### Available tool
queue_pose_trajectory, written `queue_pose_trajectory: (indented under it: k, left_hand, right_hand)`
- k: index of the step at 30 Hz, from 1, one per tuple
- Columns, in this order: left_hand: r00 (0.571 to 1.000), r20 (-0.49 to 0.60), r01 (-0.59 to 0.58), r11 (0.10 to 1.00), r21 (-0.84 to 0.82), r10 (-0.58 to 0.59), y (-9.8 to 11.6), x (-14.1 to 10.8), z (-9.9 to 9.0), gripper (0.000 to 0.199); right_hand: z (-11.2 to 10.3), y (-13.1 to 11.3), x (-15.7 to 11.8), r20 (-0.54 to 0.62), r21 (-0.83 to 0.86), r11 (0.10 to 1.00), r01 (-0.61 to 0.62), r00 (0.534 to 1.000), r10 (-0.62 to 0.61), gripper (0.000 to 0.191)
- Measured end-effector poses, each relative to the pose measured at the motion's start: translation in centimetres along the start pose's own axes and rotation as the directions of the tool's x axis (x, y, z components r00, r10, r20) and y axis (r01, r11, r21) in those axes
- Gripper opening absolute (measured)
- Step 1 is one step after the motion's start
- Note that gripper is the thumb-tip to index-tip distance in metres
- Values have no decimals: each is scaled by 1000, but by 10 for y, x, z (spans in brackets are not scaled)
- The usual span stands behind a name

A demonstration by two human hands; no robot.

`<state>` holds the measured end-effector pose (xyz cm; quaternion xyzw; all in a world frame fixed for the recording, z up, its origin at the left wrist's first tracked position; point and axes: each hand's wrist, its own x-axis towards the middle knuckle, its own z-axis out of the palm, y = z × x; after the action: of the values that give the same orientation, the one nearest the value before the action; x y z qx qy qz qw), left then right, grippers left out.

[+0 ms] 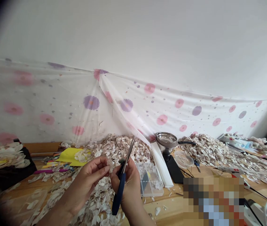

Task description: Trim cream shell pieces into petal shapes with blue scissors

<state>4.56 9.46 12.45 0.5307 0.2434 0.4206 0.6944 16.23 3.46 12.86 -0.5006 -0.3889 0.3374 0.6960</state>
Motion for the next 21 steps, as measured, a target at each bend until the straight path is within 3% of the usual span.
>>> queue_pose_trajectory:
  k: [4,8,11,15,21]
  left_hand:
    - [1000,13,-10,1000,-8,10,-1,0,1,12]
    - [998,-17,54,982,-181,-58,0,-1,4,18]
    - [996,45,87,965,-249,-78,2,-2,7,18]
    - [988,151,62,980,-187,-34,5,-3,7,16]
    - [985,173,8,997,-80,6,0,-4,1,24]
  right_hand:
    - [-1,0,-1,21,45,999,-4,1000,3,30]
    - [-4,7,-1,98,197,980,-30,995,11,34]
    - [-6,8,-2,180,326,941,-85,983,26,34]
    - [-7,6,-5,271,407,897,-174,961,63,30]
    - [-8,7,-6,276,483,836,-261,951,137,29]
